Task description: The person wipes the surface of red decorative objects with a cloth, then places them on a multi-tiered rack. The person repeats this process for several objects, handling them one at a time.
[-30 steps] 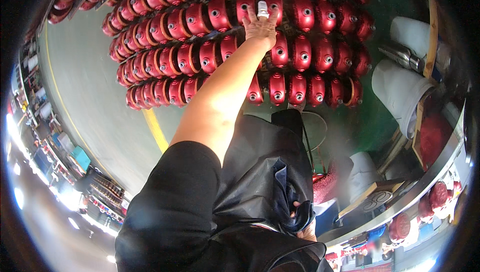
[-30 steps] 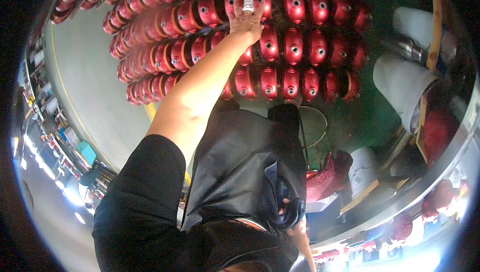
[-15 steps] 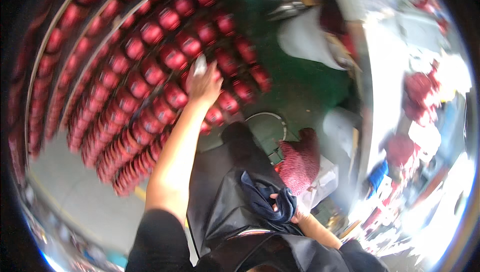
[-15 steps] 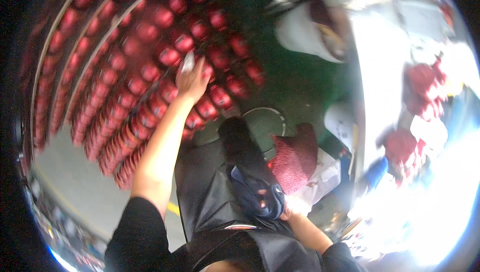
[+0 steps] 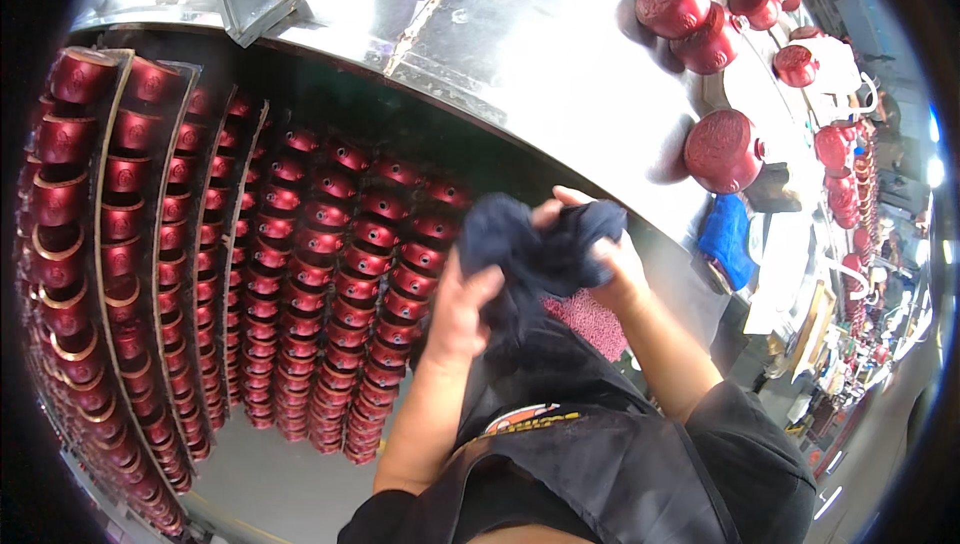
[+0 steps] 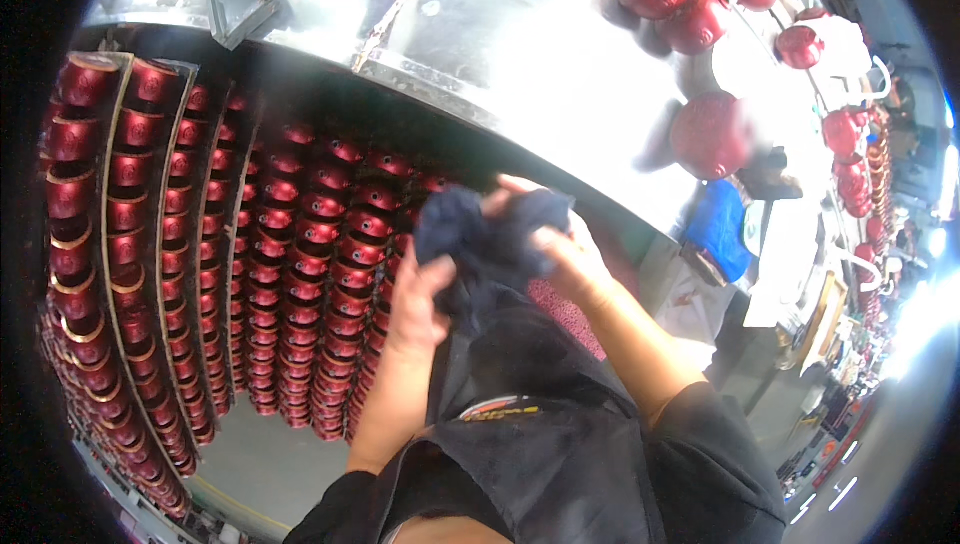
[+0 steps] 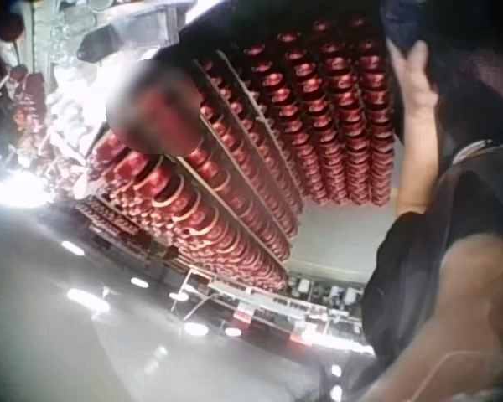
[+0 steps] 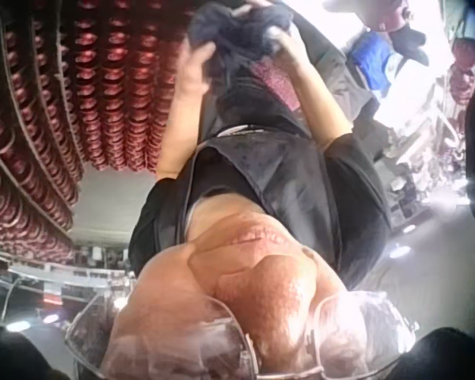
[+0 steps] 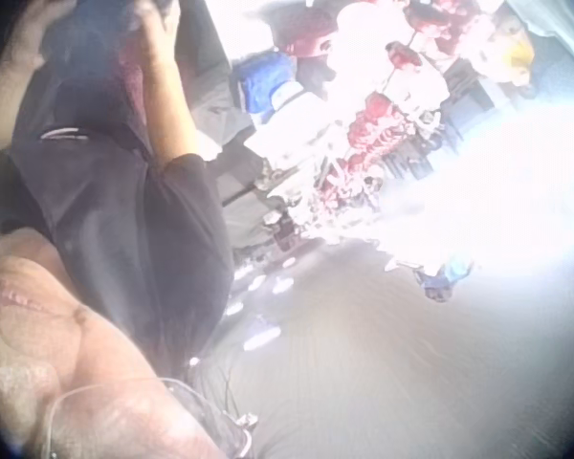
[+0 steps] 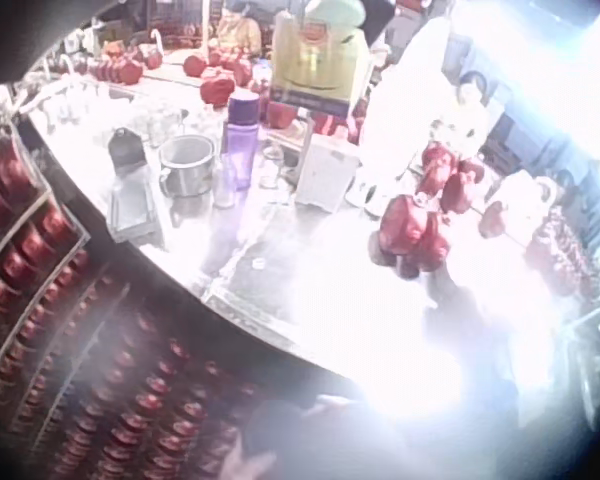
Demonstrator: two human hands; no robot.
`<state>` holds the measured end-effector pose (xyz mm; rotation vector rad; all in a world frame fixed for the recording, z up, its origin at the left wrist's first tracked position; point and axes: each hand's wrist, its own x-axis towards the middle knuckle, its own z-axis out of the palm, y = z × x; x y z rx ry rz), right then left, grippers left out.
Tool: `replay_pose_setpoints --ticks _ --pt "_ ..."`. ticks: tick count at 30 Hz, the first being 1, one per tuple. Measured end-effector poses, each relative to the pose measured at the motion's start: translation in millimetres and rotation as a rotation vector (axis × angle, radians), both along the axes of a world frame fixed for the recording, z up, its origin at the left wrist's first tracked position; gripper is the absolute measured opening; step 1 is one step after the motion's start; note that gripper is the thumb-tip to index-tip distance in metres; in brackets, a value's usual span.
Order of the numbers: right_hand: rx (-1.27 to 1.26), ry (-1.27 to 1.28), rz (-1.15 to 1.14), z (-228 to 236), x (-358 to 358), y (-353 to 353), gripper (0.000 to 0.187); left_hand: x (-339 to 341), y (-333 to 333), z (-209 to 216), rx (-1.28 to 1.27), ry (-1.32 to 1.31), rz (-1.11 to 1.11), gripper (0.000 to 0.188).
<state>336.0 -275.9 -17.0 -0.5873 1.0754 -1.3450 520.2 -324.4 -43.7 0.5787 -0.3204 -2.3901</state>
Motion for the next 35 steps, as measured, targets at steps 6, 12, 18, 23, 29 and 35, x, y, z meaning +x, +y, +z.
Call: replay_pose_setpoints --ticks 6,12,18,23,29,35 --pt "-0.242 1.078 0.180 5 -8 -36 0.082 -61 -55 42 -0.396 -0.093 0.136 0.053" --pt "-0.043 0.567 -0.226 10 -57 -101 0.042 -68 4 40 -0.821 -0.646 0.319 0.089" --pt "-0.325 0.567 -0.055 -18 -96 -204 0.033 -13 131 -7 -0.688 -0.948 -0.373 0.057" --pt "-0.113 1.599 0.497 -61 -114 -242 0.073 81 228 -22 -0.490 -1.246 -0.614 0.052" --pt "-0.491 1.828 0.301 -55 -72 -176 0.054 178 414 -40 -0.084 -1.584 -0.104 0.047" --pt "-1.142 1.701 0.841 -138 96 53 0.039 207 673 -46 0.403 -1.606 0.049 0.045"
